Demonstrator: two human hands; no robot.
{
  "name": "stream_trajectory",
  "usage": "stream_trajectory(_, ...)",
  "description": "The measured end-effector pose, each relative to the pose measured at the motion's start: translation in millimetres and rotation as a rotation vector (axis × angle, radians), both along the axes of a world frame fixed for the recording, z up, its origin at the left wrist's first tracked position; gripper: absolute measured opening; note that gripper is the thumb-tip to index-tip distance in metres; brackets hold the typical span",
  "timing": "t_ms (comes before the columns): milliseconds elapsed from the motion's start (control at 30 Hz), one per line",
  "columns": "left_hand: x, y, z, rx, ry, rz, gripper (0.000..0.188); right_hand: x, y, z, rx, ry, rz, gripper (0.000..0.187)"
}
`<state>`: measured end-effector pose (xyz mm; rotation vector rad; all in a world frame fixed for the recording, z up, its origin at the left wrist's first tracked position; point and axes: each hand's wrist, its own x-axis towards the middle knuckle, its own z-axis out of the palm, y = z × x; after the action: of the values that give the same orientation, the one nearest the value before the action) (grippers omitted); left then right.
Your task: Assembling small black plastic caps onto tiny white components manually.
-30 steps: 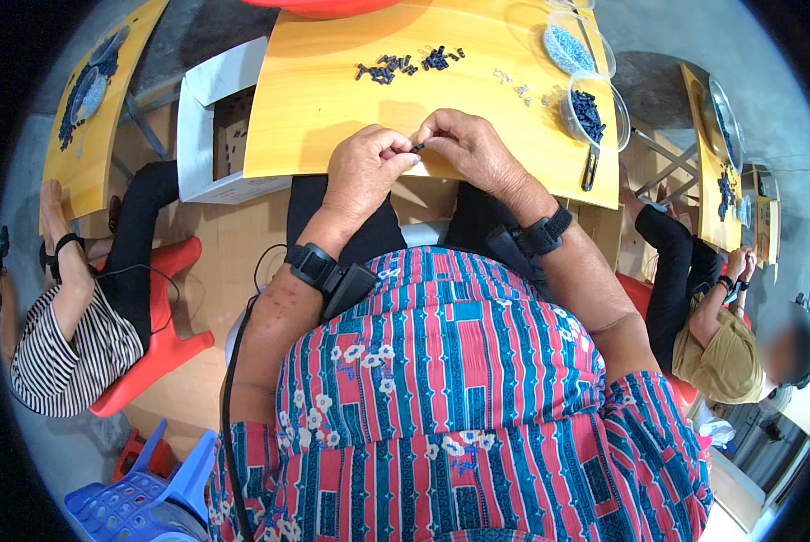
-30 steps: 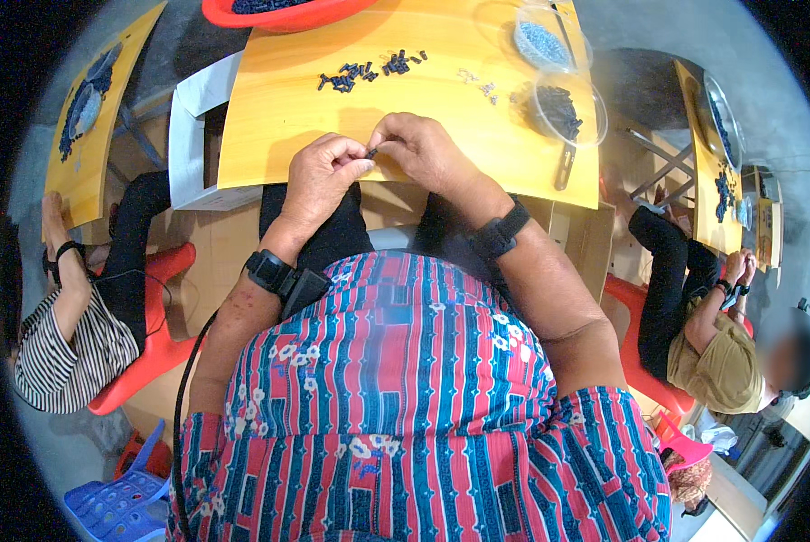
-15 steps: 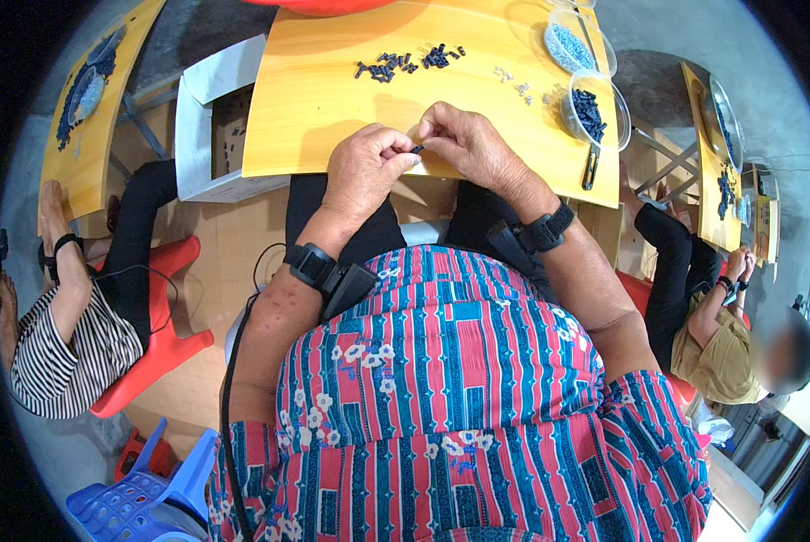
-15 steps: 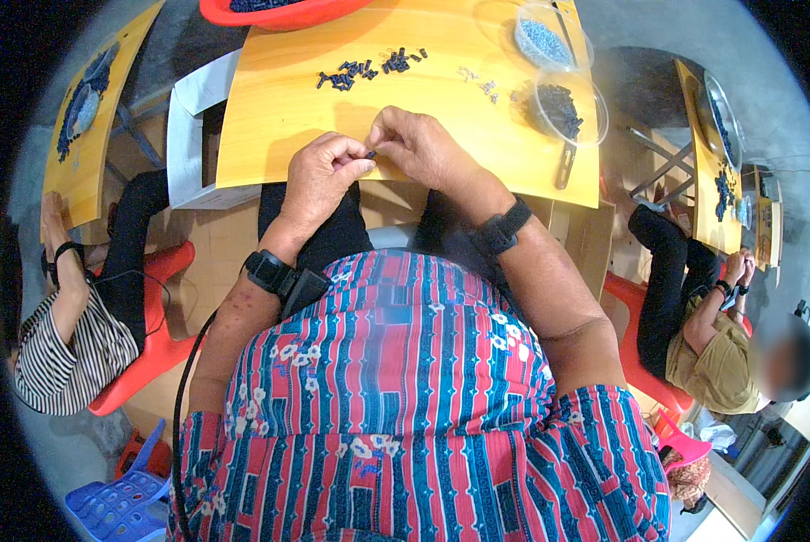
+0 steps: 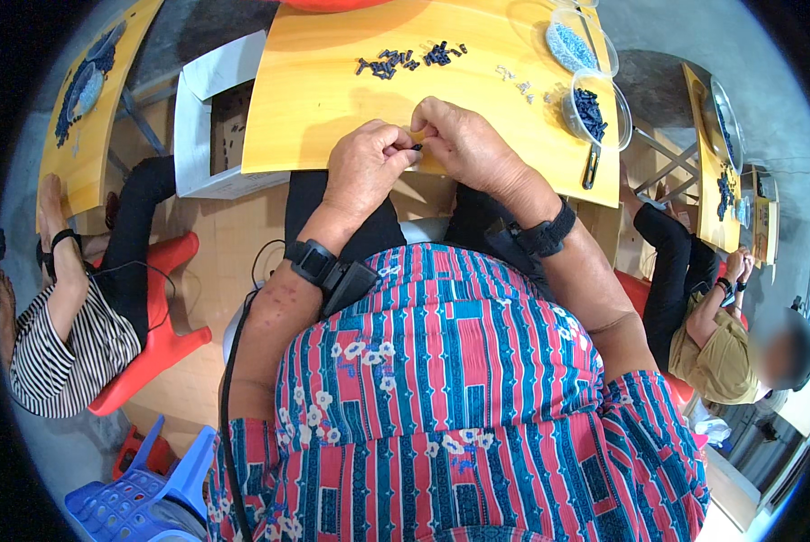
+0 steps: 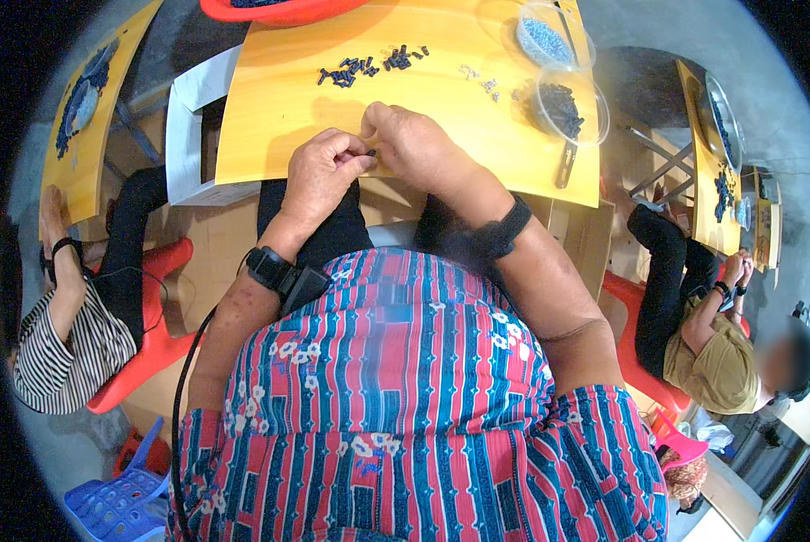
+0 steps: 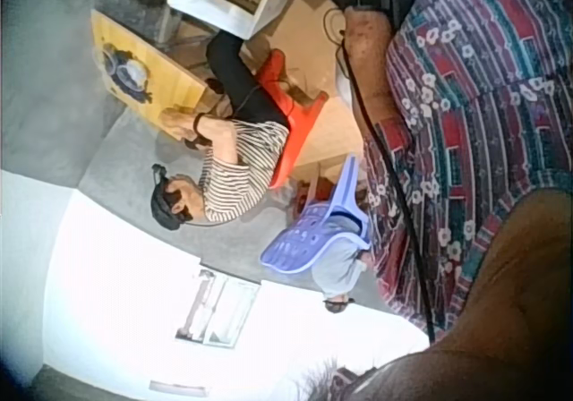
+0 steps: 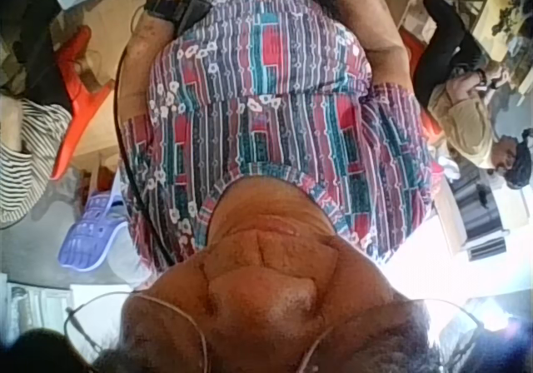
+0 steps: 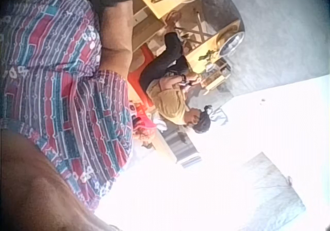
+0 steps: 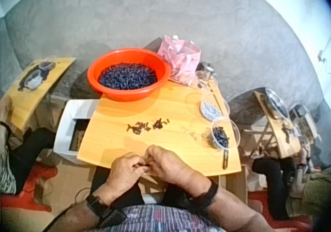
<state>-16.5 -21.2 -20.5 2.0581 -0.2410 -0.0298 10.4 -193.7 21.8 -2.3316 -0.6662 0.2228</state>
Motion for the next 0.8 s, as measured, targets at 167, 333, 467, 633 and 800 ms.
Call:
stream_trajectory(167, 0.7, -1.1, -3.0, 0.014, -0.043, 0.025, 0.014, -2.7, 8.3, -2.7, -0.186, -0.242, 0.072, 0.030)
stream_trajectory(333, -1.0, 0.9, -5.5, 0.016, -0.051, 0.025, 0.013, -8.4, 15.3, 1.4, -0.177, -0.213, -0.028, 0.014)
stream_trajectory(467, -0.6, 0.7, -5.4, -0.033, -0.027, 0.021, 0.012, -5.3, 5.5, -12.1, 0.030, -0.062, -0.103, 0.009)
stream_trajectory(633, -0.1, 2.7, -7.6, -0.121, -0.011, 0.043, 0.010, -10.1, 4.1, -18.2, 0.480, 0.475, -0.317, 0.011)
stream_trajectory(800, -0.4, 1.5, -5.1, -0.133, -0.013, 0.040, 0.008, -8.6, -1.5, -23.9, 0.634, 0.648, -0.388, 0.015)
